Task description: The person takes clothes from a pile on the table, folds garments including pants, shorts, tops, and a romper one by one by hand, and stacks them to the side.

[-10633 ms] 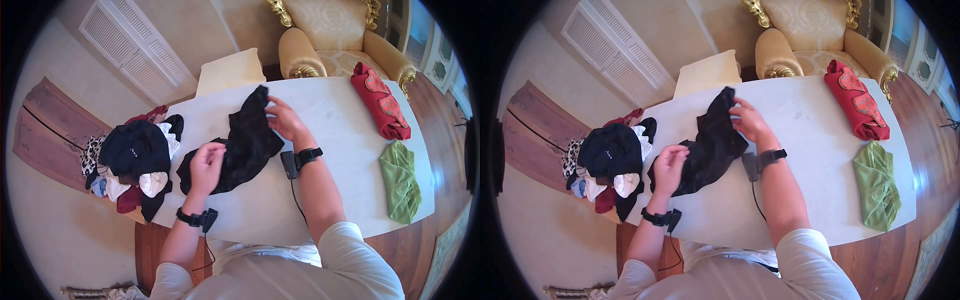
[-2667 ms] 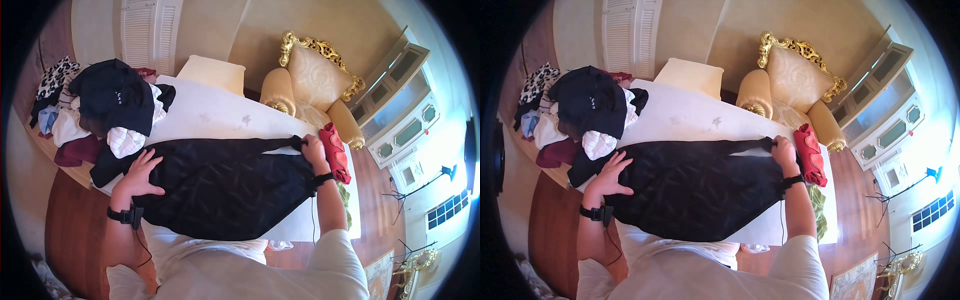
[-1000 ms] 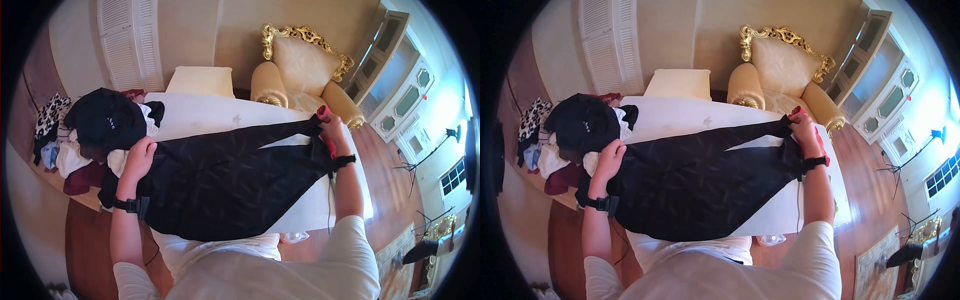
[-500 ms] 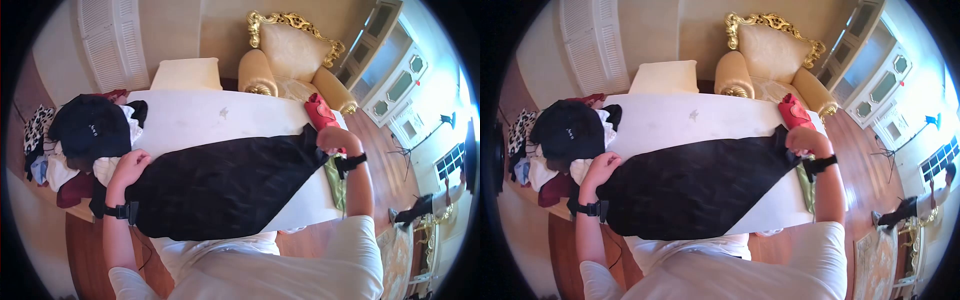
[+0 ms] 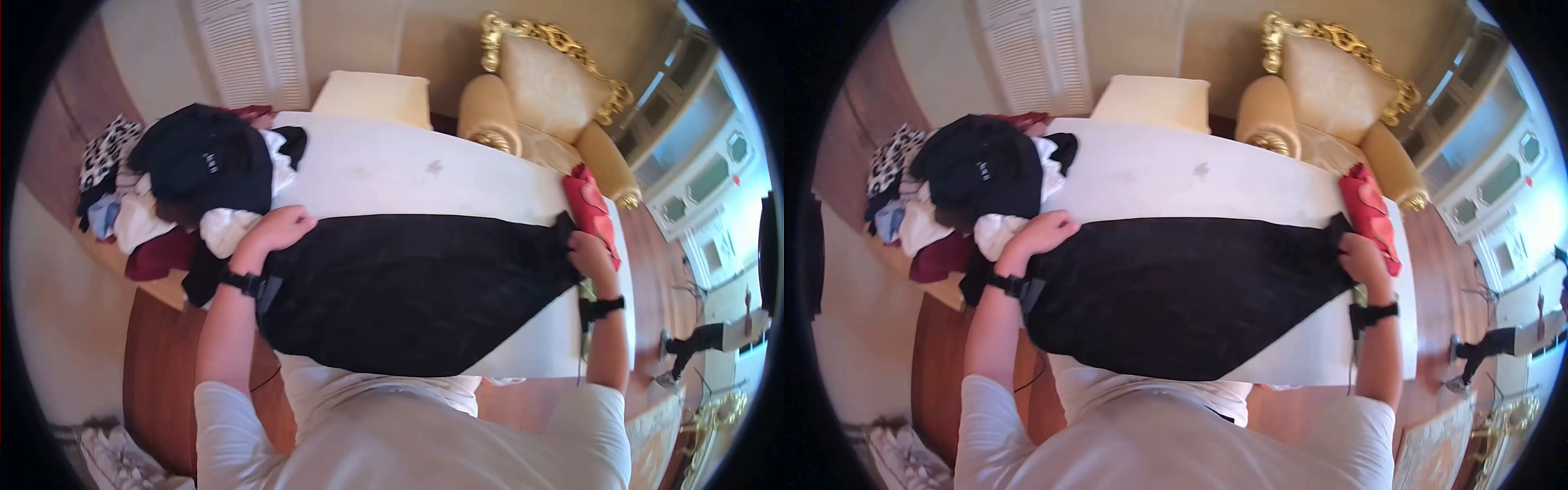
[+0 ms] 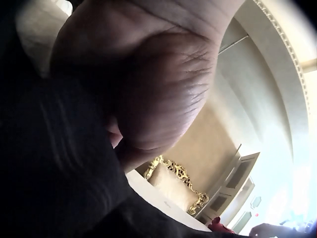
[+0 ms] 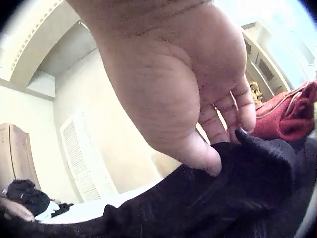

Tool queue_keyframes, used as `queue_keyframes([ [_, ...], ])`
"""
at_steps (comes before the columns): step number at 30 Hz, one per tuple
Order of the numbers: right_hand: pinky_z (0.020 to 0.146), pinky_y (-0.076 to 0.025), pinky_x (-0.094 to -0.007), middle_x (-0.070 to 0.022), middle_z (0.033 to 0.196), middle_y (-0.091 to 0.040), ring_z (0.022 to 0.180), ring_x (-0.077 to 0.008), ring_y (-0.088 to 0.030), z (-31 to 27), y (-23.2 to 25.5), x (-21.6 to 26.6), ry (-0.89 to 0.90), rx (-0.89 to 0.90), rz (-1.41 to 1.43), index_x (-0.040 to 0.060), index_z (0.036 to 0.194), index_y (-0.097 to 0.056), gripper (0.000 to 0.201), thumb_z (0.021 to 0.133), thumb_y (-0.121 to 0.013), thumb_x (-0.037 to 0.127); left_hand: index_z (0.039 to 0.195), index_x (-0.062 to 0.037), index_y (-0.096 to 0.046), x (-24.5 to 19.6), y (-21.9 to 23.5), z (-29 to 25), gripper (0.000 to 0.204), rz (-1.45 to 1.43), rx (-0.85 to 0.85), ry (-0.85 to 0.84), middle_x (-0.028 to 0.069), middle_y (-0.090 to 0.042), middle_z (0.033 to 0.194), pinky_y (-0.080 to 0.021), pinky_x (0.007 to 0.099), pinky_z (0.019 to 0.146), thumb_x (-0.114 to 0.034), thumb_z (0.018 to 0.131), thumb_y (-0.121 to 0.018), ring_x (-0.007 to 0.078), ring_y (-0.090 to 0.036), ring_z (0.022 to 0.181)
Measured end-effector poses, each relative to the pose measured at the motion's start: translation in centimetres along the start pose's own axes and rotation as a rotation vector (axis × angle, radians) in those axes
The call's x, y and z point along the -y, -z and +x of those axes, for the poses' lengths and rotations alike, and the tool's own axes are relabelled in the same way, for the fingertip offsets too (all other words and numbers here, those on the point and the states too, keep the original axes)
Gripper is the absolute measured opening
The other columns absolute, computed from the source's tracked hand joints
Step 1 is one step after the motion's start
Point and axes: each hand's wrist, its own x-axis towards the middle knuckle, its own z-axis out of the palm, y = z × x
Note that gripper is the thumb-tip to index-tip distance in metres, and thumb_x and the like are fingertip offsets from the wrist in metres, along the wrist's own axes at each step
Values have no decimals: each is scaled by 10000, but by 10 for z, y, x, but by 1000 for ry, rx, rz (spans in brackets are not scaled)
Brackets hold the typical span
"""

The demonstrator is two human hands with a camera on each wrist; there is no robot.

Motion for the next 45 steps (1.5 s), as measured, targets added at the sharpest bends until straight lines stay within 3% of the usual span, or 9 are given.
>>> queue_keyframes([
  [3,781,-536,-444,-174,866,-693,886,-373,-684,-6,25,5,-106,-276,166,13,916,-637,151,782,-701,33,965,-21,-709,-2,12,-4,281,-5,138,44,152,-741,929,-544,372,779,-300,929,-705,244,-712,858],
  [9,718,-555,-412,-183,963,-693,808,-323,-710,7,40,-28,22,-681,168,8,1055,-582,155,903,-601,-19,973,-41,-666,-7,20,-15,222,-426,28,17,-3,-630,887,-478,282,802,-261,999,-651,101,-569,859],
  [13,538,-543,-318,-132,927,-699,661,-166,-698,11,61,-5,-190,-603,411,0,1064,-584,148,919,-572,-28,1045,-49,-615,-5,19,-28,224,-683,57,51,-51,-548,922,-434,245,838,-272,1049,-602,73,-502,887],
  [21,715,-556,-360,-129,766,-669,763,-215,-707,-2,54,-18,-113,-532,231,-2,883,-652,81,804,-643,-20,1111,-38,-618,-36,31,-68,297,-615,249,-99,-13,-613,937,-475,269,796,-173,895,-770,83,-572,882],
  [27,708,-574,-340,-95,803,-731,773,-191,-718,-62,20,-44,-173,6,328,30,834,-739,155,684,-763,-3,1048,-49,-698,-97,16,-123,401,-129,106,-128,87,-605,831,-499,364,713,-253,748,-868,259,-603,753],
  [36,602,-552,-296,-58,776,-684,686,-150,-676,-113,-18,-62,-328,-234,511,2,878,-672,115,776,-724,-8,919,-35,-664,-98,-11,-156,286,-71,-55,-188,113,-634,1016,-450,426,941,-87,710,-853,337,-577,1026],
  [39,604,-569,-267,-42,854,-675,695,-119,-674,-100,13,-48,-374,-279,707,17,977,-632,120,863,-649,-20,940,-28,-632,-89,-8,-157,295,-78,-162,-315,120,-659,1065,-464,406,952,-82,738,-841,323,-593,1045],
  [41,544,-553,-300,-73,837,-674,690,-176,-718,-75,33,-44,-370,-318,697,-12,949,-614,79,880,-652,1,970,-34,-616,-81,-7,-155,303,-294,-179,-166,123,-676,1101,-473,401,957,-82,766,-834,321,-598,1080],
  [45,561,-560,-305,-81,766,-682,663,-174,-713,0,54,-55,-148,-435,420,-21,914,-638,58,876,-665,14,1021,-24,-587,-73,12,-120,175,-510,-227,-126,49,-580,916,-460,260,822,-100,923,-711,97,-536,874],
])
